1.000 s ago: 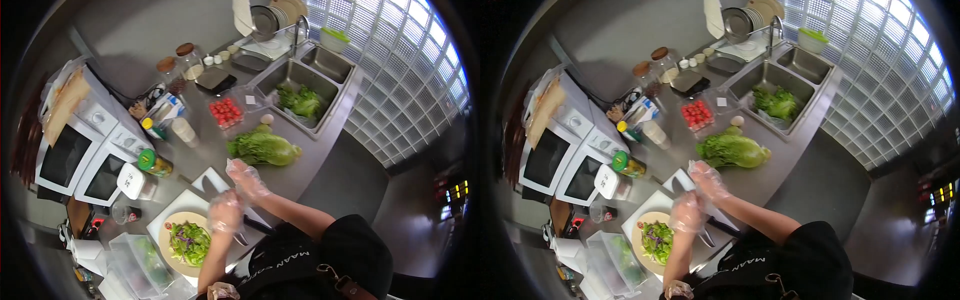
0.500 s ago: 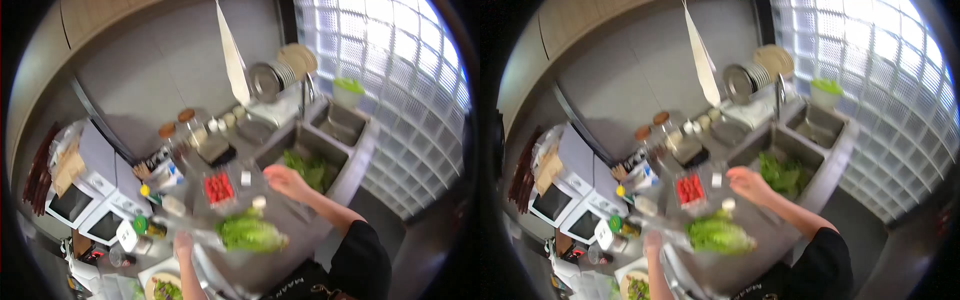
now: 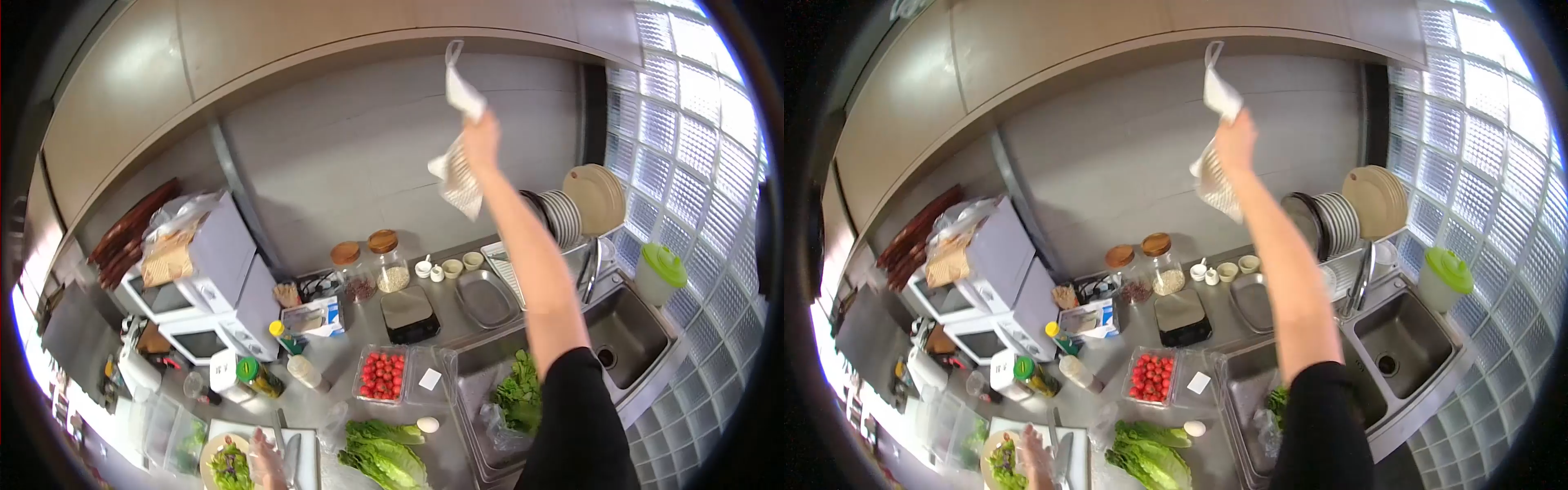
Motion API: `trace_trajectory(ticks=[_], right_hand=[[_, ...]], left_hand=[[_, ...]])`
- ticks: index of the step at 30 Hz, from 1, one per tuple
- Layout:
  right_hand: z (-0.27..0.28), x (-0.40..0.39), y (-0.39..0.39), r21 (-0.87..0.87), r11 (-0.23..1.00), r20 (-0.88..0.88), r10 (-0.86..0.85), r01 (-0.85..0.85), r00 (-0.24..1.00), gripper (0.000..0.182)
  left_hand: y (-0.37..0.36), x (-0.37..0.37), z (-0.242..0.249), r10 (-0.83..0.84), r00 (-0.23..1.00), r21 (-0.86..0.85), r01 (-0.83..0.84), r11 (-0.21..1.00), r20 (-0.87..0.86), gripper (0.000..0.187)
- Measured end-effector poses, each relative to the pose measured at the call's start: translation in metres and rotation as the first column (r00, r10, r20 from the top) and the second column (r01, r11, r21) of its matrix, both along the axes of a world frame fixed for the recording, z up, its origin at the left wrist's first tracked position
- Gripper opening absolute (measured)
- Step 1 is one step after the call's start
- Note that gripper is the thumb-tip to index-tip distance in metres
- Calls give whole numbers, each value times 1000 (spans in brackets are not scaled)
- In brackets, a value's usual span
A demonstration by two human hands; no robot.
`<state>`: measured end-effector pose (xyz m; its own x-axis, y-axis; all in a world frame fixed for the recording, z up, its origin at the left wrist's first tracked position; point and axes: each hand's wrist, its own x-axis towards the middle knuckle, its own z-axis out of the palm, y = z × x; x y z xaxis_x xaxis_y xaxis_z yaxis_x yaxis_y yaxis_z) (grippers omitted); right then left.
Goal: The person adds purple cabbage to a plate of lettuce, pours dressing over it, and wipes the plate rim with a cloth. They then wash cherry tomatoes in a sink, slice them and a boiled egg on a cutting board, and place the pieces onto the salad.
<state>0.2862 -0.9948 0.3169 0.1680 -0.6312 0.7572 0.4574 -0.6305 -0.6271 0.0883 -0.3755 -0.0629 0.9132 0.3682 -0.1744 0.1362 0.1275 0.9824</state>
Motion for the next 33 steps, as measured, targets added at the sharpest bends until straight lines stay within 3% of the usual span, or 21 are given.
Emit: trace_trajectory(ticks=[2, 3, 4, 5, 6, 8, 10, 11, 12, 13, 14, 16, 18, 20, 22, 24, 25, 27, 28, 30, 33], right_hand=[[32, -75, 13, -251, 956, 138, -123, 155, 983, 10], [46, -143, 35, -297, 906, -57, -333, 302, 941, 15], [33, -164, 8, -263, 900, 148, -319, 348, 936, 22], [13, -203, 4, -520, 650, 521, -273, 554, 809, 24], [13, -176, 59, -577, 693, 467, -154, 432, 871, 24], [-30, -164, 96, -647, 756, -284, -121, -97, 951, 27], [-87, -252, 165, -473, 725, -836, -190, -500, 515, 32], [-117, -287, 106, -340, 722, -940, -277, -602, 199, 35], [-112, -277, 141, -209, 738, -920, -372, -642, -127, 38], [-130, -268, 152, 73, 436, -963, -203, -897, -177, 42], [-149, -260, 168, 306, 29, -950, -56, -952, -307, 47], [-165, -279, 231, 735, 141, -676, 232, -663, -700, 55], [-182, -300, 284, 935, -4, -268, 644, -354, -716, 66], [-219, -322, 347, 925, -127, -176, 691, -358, -701, 63], [-282, -352, 387, 903, 29, -425, 209, -429, -881, 58], [-320, -371, 439, 919, 191, -371, 122, -345, -921, 47], [-329, -386, 467, 893, 59, -417, 482, -446, -770, 39], [-323, -384, 503, 836, 236, -543, 487, -496, -684, 27], [-322, -382, 518, 760, 285, -645, 431, -584, -631, 24], [-325, -380, 554, 588, -70, -433, 814, -806, -386, 17], [-321, -372, 610, 717, -403, 89, 862, -568, -499, 27]], left_hand=[[30, -3, 6, -88, 970, 100, 113, 988, -225, 65], [-15, -18, 64, -34, 984, 455, 112, 883, -175, 68], [-33, -19, 66, -9, 990, 543, -68, 837, 138, 64], [-57, -25, 89, -58, 911, 626, -233, 744, 407, 63], [-90, -40, 136, -75, 925, 793, -274, 544, 372, 65], [-136, -55, 172, -290, 855, 776, -187, 602, 431, 72], [-177, -71, 191, -573, 690, 831, -73, 552, 442, 76], [-191, -69, 172, -650, 479, 734, 15, 678, 590, 88], [-200, -80, 179, -687, 498, 817, -80, 571, 529, 84], [-213, -80, 170, -615, 469, 772, -327, 545, 634, 80], [-201, -86, 171, -715, 496, 855, -126, 503, 493, 69], [-168, -101, 119, -885, 450, 957, 188, 221, 116, 52], [-109, -130, 107, -729, 578, 615, 437, 656, 367, 33], [-38, -159, 117, -589, 777, 429, 465, 774, 222, 27], [17, -186, 106, -314, 938, 73, 306, 949, 148, 24], [72, -196, 109, -62, 997, -716, 16, 698, -38, 37], [106, -208, 109, -157, 987, -857, 52, 513, -34, 44], [154, -239, 69, 25, 992, -971, 118, 208, 125, 42], [179, -251, 52, 95, 995, -977, -35, 211, -15, 33], [197, -257, 46, 207, 977, -960, -19, 280, 42, 28], [218, -261, 5, 114, 976, -940, -211, 267, -187, 26]])
